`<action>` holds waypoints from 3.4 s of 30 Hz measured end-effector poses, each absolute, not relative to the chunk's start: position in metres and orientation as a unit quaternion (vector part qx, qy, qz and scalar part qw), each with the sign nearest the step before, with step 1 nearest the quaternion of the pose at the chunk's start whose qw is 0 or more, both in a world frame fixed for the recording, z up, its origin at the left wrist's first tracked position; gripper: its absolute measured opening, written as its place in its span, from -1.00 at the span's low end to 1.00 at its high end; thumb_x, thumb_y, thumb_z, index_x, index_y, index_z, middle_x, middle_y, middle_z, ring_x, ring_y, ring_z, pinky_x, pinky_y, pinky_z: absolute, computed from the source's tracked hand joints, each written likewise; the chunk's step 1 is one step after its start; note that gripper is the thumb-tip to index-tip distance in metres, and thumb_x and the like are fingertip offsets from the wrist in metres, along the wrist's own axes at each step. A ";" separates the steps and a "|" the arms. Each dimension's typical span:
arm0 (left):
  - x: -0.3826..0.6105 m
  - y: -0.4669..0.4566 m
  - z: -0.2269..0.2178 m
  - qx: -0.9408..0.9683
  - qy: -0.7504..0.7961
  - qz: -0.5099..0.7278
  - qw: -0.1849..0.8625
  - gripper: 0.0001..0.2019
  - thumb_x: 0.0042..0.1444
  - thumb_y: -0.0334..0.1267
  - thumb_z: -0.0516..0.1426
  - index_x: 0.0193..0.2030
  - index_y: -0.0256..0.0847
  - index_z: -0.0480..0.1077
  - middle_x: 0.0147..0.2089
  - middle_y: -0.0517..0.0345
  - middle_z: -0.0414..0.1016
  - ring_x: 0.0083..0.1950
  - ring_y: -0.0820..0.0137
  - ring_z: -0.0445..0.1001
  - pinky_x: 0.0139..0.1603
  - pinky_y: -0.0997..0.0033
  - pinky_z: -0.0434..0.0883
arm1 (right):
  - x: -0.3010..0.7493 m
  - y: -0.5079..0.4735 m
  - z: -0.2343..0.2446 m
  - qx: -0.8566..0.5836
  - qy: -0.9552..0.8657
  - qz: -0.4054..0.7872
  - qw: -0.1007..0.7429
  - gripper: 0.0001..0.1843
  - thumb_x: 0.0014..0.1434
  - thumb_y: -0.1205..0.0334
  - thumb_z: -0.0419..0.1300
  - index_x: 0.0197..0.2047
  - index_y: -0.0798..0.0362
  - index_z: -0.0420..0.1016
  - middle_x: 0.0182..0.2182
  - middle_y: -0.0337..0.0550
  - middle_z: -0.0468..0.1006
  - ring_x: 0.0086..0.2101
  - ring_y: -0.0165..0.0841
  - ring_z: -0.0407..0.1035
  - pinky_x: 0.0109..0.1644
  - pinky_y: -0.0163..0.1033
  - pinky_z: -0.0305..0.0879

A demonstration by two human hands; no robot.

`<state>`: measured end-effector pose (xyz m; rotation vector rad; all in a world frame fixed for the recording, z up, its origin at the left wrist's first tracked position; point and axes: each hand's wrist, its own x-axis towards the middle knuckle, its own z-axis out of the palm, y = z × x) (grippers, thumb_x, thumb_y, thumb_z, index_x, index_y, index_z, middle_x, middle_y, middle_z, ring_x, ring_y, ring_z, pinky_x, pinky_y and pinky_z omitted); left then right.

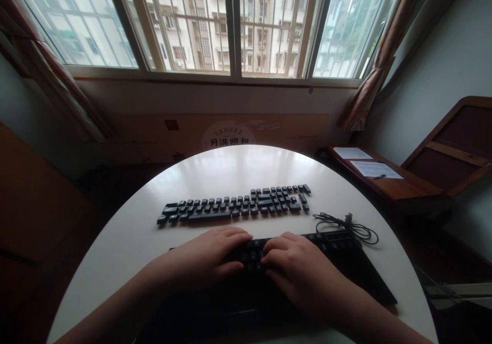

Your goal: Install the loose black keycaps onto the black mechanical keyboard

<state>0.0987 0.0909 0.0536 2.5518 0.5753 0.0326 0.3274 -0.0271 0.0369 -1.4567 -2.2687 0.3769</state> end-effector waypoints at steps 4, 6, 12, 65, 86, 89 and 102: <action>0.099 0.090 0.055 0.941 0.216 0.011 0.258 -0.48 0.21 -0.11 0.18 0.31 -0.08 0.33 0.28 0.04 0.44 0.27 0.10 0.39 0.31 0.12 0.30 | 0.327 -0.027 0.037 -0.521 -0.816 0.137 0.210 -0.78 0.25 0.46 0.25 -0.12 -0.01 0.62 -0.05 -0.13 0.55 -0.09 -0.21 0.41 0.03 -0.15 0.35; 0.099 0.090 0.056 0.941 0.217 0.009 0.258 -0.47 0.21 -0.12 0.18 0.32 -0.09 0.33 0.28 0.04 0.43 0.27 0.10 0.39 0.31 0.11 0.30 | 0.327 -0.027 0.036 -0.523 -0.814 0.137 0.210 -0.77 0.24 0.49 0.25 -0.12 -0.01 0.62 -0.05 -0.15 0.55 -0.10 -0.22 0.41 0.03 -0.14 0.35; 0.099 0.090 0.057 0.942 0.217 0.007 0.258 -0.47 0.21 -0.11 0.18 0.32 -0.08 0.33 0.28 0.03 0.44 0.26 0.10 0.39 0.29 0.11 0.31 | 0.327 -0.028 0.035 -0.527 -0.813 0.131 0.211 -0.74 0.22 0.53 0.29 -0.12 0.00 0.62 -0.05 -0.19 0.55 -0.11 -0.23 0.40 0.02 -0.13 0.33; 0.101 0.095 0.055 0.942 0.215 -0.010 0.258 -0.51 0.25 -0.11 0.17 0.31 -0.08 0.33 0.31 0.09 0.40 0.30 0.19 0.37 0.34 0.22 0.28 | 0.327 -0.031 0.026 -0.538 -0.811 0.049 0.224 -0.83 0.20 0.51 0.36 -0.22 0.04 0.64 -0.30 -0.20 0.54 -0.25 -0.24 0.33 -0.10 -0.12 0.24; 0.102 0.097 0.048 0.947 0.210 -0.015 0.242 -0.50 0.27 -0.06 0.14 0.33 -0.08 0.30 0.35 0.07 0.36 0.33 0.19 0.33 0.35 0.23 0.24 | 0.345 -0.024 0.035 -0.546 -0.791 0.137 0.238 -0.74 0.18 0.51 0.38 -0.11 0.00 0.65 -0.25 -0.22 0.60 -0.19 -0.27 0.43 -0.06 -0.19 0.35; 0.102 0.097 0.049 0.947 0.210 -0.012 0.243 -0.51 0.27 -0.07 0.15 0.32 -0.08 0.31 0.35 0.07 0.36 0.32 0.19 0.34 0.34 0.23 0.25 | 0.341 -0.024 0.031 -0.542 -0.801 0.116 0.226 -0.75 0.18 0.49 0.39 -0.12 0.00 0.66 -0.26 -0.23 0.60 -0.21 -0.26 0.42 -0.05 -0.15 0.33; 0.103 0.094 0.056 0.946 0.214 -0.020 0.243 -0.52 0.25 -0.12 0.15 0.29 -0.13 0.34 0.33 0.03 0.39 0.30 0.16 0.37 0.31 0.19 0.30 | 0.325 -0.031 0.031 -0.535 -0.823 0.024 0.189 -0.87 0.26 0.45 0.32 -0.24 0.02 0.64 -0.39 -0.20 0.54 -0.29 -0.24 0.35 -0.12 -0.12 0.23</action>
